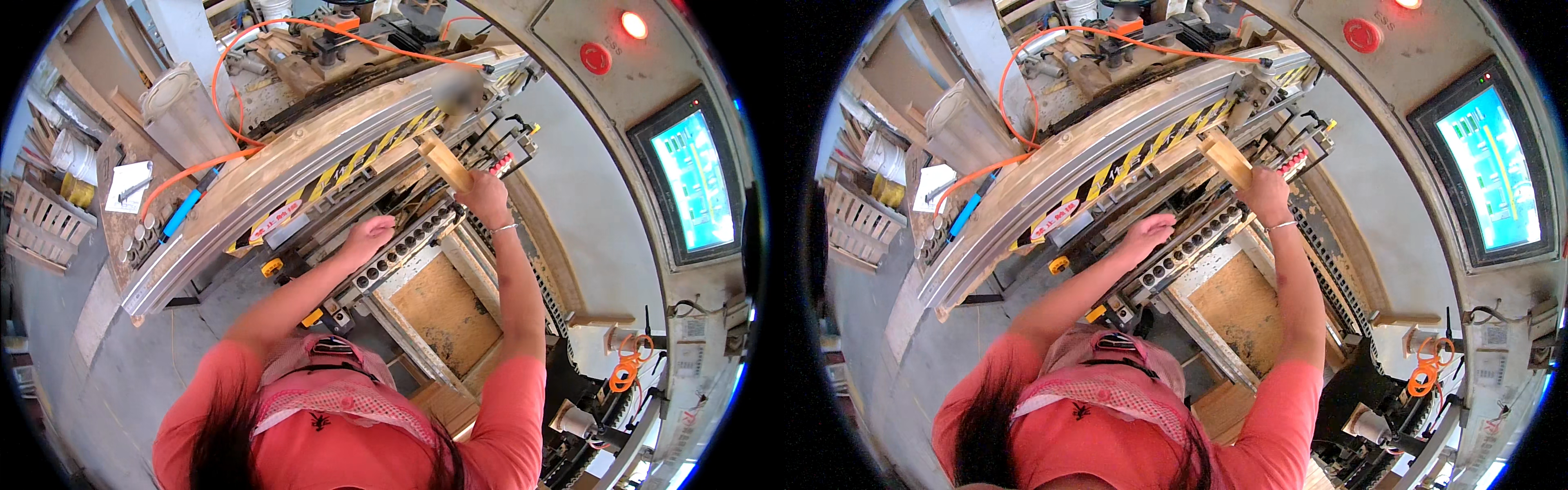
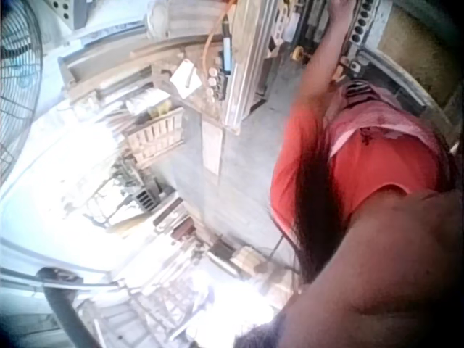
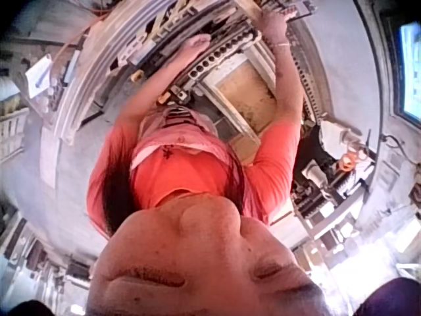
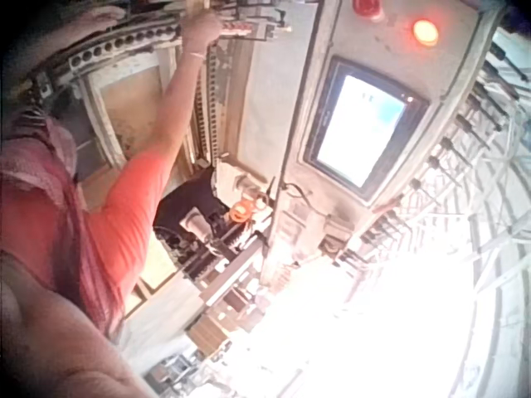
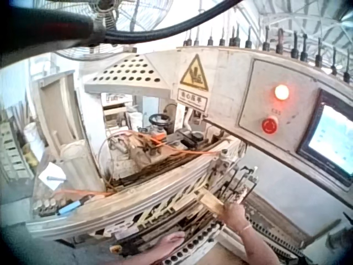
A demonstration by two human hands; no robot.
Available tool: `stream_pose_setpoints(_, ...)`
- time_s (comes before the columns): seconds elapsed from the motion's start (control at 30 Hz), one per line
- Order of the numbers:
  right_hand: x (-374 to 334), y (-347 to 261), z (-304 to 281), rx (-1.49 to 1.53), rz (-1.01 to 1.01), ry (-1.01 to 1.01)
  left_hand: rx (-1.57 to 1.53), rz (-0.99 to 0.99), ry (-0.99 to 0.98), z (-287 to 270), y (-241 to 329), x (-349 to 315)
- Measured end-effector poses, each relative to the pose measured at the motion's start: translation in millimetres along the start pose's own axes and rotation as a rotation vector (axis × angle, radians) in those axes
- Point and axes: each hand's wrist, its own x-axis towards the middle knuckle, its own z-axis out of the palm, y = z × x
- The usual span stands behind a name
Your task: The person repeatedly picks up small wooden blocks from a stack and feeds them into a woodworking machine. After the machine processes each block, the person removes it and places it onto a growing pile of finished pieces. The task involves continuous handling of raw and processed wood blocks.
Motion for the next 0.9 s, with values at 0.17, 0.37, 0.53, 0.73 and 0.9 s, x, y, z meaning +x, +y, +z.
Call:
stream_pose_setpoints(0.17, 43, 25, 33, -0.143, 0.067, 0.081, 0.095, 0.032, -0.055, 25, 2, -1)
stream_pose_setpoints(0.37, 64, 27, 49, -0.102, 0.029, -0.105, -0.047, 0.007, 0.014, 3, 0, -21)
stream_pose_setpoints(0.53, 35, 18, 17, -0.098, 0.008, -0.106, -0.196, -0.114, -0.007, -3, 14, -29)
stream_pose_setpoints(0.73, -66, -24, -33, 0.468, -0.105, -0.466, -0.406, -0.109, -0.227, 12, 26, -27)
stream_pose_setpoints(0.9, -94, -39, -24, 0.663, -0.125, -0.597, -0.482, -0.18, -0.227, 22, 16, -41)
